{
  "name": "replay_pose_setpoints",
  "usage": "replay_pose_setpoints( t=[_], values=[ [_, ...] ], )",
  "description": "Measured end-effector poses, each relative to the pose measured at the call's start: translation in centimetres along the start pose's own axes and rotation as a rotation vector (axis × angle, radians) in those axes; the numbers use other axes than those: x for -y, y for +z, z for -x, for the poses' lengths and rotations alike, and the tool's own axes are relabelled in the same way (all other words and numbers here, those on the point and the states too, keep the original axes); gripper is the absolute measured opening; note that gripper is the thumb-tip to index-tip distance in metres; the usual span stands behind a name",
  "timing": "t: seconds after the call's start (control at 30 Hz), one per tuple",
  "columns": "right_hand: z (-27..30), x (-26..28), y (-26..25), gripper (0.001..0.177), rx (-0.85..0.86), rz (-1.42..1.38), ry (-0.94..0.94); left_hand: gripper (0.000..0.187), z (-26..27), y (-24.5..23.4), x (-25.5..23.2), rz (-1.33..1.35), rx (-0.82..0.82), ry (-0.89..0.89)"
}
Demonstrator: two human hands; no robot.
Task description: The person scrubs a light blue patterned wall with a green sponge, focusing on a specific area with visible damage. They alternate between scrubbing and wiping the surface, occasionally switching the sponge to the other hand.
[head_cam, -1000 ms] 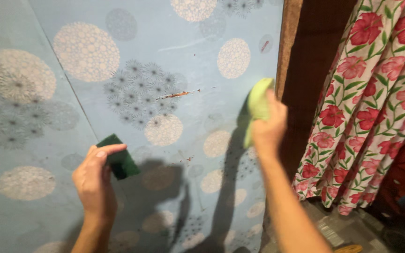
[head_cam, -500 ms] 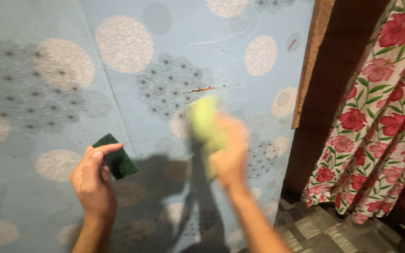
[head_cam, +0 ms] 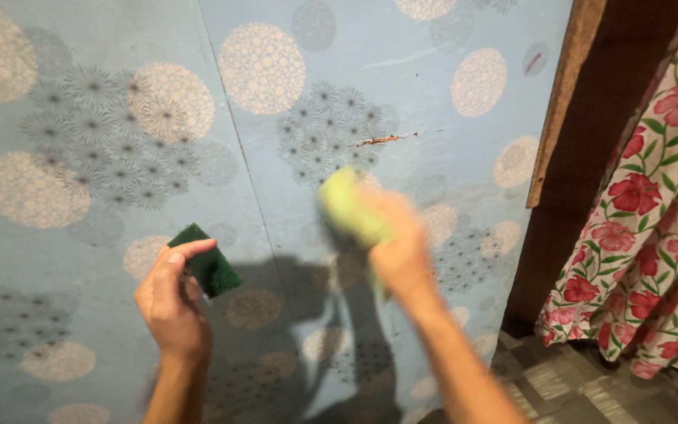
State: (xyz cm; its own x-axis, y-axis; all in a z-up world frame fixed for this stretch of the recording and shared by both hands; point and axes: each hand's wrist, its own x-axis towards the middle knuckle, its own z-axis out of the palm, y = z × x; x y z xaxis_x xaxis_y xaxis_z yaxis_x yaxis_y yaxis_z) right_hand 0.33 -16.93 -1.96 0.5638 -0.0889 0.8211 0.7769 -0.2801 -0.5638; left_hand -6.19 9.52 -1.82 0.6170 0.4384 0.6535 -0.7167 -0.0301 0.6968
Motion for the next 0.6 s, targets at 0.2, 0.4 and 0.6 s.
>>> replay_pose_setpoints(
  t=[0.2,0.4,0.6],
  values=[
    [-1.8,-0.3,1.9,0.054,-0.319,0.486,-0.182,0.037,0.0,-1.0,-0.5,-0.009,-0.002,0.078],
    [3.5,2.1,6.5,0.064,0.119,0.378,-0.087,0.035,0.4,-1.5,-1.0,0.065,-0.027,-0.022],
    [-7.4,4.8,2.5,0.081,-0.009,0.390,-0.382,0.037,0.9,-2.5,-1.3,0.003,-0.033,0.010]
  ],
)
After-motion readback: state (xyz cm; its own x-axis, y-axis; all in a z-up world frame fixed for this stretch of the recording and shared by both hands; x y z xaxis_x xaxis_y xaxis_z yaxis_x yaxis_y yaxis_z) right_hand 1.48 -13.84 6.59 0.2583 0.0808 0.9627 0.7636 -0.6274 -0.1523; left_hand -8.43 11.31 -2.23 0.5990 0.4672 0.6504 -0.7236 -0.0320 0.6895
